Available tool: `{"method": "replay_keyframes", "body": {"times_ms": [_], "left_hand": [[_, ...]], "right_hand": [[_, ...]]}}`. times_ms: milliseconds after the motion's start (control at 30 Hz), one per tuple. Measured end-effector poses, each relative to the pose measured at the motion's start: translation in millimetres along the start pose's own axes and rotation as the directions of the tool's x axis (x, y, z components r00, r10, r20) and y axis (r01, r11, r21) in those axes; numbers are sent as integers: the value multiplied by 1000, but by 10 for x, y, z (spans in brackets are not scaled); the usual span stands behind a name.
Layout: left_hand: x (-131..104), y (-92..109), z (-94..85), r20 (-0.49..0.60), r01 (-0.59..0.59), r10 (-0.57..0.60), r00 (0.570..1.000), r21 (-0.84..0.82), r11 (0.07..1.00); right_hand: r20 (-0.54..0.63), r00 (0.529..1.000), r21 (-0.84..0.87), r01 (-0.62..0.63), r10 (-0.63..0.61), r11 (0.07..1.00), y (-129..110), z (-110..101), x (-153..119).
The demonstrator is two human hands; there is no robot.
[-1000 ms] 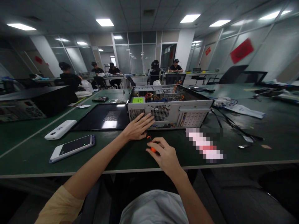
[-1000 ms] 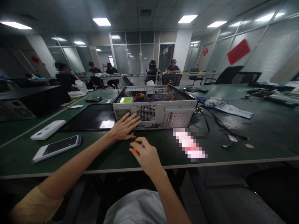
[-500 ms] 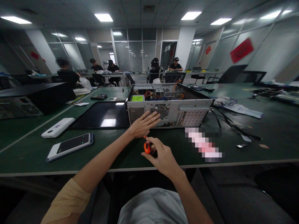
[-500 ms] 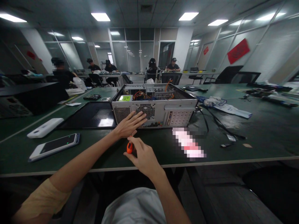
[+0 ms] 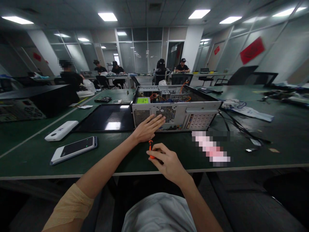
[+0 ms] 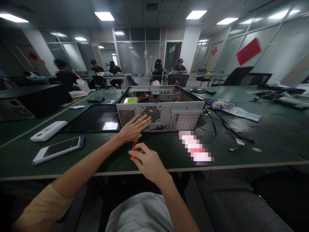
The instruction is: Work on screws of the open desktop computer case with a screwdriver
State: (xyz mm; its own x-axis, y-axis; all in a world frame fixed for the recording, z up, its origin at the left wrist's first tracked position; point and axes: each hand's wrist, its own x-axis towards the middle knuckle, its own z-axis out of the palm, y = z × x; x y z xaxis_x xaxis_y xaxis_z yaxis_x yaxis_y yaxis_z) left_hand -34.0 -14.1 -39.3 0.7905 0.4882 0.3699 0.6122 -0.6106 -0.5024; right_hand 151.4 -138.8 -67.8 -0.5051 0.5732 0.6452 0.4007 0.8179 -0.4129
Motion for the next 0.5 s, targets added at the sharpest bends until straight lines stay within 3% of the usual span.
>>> {"method": "replay_keyframes", "body": {"times_ms": [167, 367, 500], "left_hand": [[-3, -11, 43, -27, -1, 1, 1000, -10, 1000], [-9, -15, 36, -38, -18, 18, 999, 4, 1000], [-9, -17, 8, -33, -24, 24, 999, 3, 1000]], "right_hand": [[24, 1000, -63, 3, -2, 998, -4, 0, -22], [-26, 999, -298, 16, -25, 954, -64, 25, -15], [-61, 998, -300, 7, -26, 954, -66, 56, -39]]}}
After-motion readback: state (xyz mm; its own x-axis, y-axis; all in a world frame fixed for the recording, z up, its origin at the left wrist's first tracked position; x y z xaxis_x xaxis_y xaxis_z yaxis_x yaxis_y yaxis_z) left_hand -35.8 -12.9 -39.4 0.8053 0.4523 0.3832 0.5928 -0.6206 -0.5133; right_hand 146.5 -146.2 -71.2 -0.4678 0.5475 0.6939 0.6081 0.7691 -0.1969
